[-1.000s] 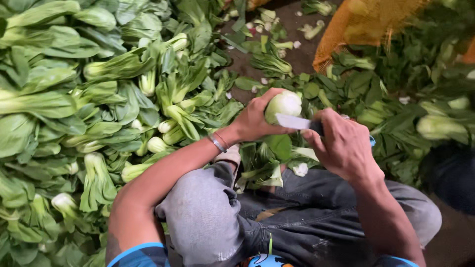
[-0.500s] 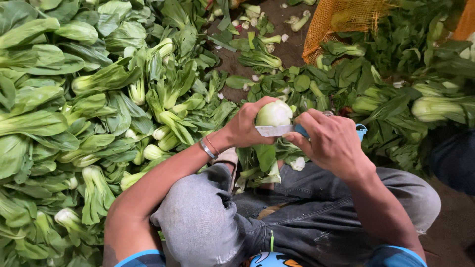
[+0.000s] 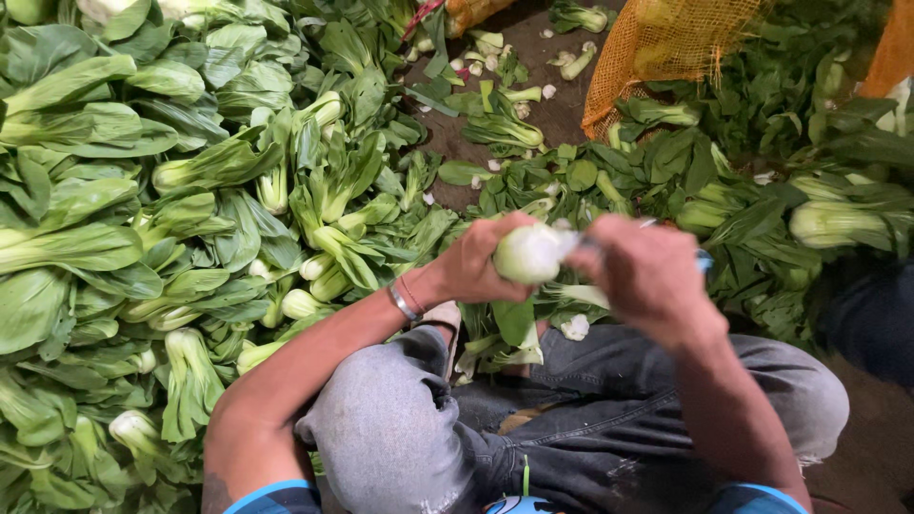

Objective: The person sits on the floor among piles of leafy green vegetables and uses a small knife to cut root ends off bok choy heads one at a time. They toss each trimmed vegetable into an orange mesh sack beside them and reach for the next one from the pile.

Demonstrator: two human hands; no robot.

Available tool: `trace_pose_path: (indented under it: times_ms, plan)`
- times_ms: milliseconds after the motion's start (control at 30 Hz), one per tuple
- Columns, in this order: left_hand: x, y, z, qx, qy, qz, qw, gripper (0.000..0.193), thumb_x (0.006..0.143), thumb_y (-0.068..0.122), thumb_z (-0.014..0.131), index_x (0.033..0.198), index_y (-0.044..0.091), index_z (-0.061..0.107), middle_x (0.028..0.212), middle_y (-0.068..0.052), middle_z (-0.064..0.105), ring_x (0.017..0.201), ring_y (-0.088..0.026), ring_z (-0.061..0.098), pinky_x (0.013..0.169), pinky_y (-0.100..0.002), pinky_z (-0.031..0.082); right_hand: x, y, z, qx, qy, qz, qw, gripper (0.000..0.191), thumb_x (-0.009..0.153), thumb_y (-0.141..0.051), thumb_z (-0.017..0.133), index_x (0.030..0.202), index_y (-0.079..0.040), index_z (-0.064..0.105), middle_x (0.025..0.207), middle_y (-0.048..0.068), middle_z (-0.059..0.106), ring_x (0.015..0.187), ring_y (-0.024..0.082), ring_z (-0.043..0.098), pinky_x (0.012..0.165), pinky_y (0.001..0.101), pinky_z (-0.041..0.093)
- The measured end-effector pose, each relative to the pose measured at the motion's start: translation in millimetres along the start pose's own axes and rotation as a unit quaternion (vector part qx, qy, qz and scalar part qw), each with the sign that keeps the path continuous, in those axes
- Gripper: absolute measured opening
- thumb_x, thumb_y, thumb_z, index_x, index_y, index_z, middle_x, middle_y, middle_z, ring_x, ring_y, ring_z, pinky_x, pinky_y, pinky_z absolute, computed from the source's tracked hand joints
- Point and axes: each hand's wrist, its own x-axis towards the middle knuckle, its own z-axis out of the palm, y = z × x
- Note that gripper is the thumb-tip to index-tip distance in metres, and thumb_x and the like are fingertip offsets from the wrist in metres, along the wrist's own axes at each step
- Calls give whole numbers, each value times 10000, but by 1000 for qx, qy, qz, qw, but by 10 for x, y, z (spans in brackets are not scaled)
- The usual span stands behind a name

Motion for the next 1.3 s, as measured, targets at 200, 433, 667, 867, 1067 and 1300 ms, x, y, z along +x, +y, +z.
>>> trace_pose_path:
  times_ms: [200, 433, 667, 867, 1067, 1300]
  plan:
    - [29, 168, -105, 18, -30, 6, 999, 820, 759, 189, 866, 1469, 27, 489, 1308, -158, 660, 1231, -255, 660, 1115, -372, 518, 149, 639, -32, 113, -5, 131, 985, 256, 1111, -309, 599, 1080, -64, 665, 839, 147, 658, 807, 316, 624, 690, 416, 491]
    - [-17, -34, -58, 21, -63, -64, 996, 1053, 812, 285, 828, 1630, -29, 246, 1446, -243, 480, 1364, -333, 502, 1192, -392, 398, -7, 62, 186, 456, -67, 17, 887, 562, 858, -136, 771, 1380, -29, 593, 1200, 77, 699, 999, 134, 601, 866, 327, 500]
    - [-73, -363, 41, -109, -70, -160, 978, 729, 839, 422, 853, 1407, 49, 589, 1373, -105, 654, 1254, -188, 615, 1124, -363, 491, 4, -41, 344, 386, -55, 191, 901, 473, 895, -134, 787, 1337, -19, 663, 1087, 105, 703, 902, 162, 608, 740, 336, 509]
    - [-483, -824, -9, -320, 62, -315, 891, 805, 872, 507, 751, 1465, 76, 418, 1461, -133, 506, 1318, -232, 508, 1143, -409, 443, 127, 279, 410, 401, 0, 167, 901, 391, 997, -206, 688, 1330, -11, 626, 1085, -15, 729, 958, 71, 617, 820, 215, 490]
    - [-1030, -604, -1885, -484, 499, -64, 716, 976, 870, 641, 642, 1550, 126, 167, 1613, -174, 265, 1451, -332, 364, 1202, -486, 386, 180, 644, 492, 391, -9, 294, 872, 377, 1020, -247, 705, 1315, -16, 668, 974, -13, 638, 729, 71, 479, 597, 243, 376]
    - [-1746, 267, -3937, -327, 398, 113, 850, 1026, 915, 722, 600, 1595, 155, 82, 1632, -241, 351, 1206, -304, 491, 916, -401, 453, 170, 870, 933, 420, -72, 233, 874, 288, 990, -246, 663, 1212, -62, 673, 950, -22, 664, 754, 70, 494, 632, 253, 399]
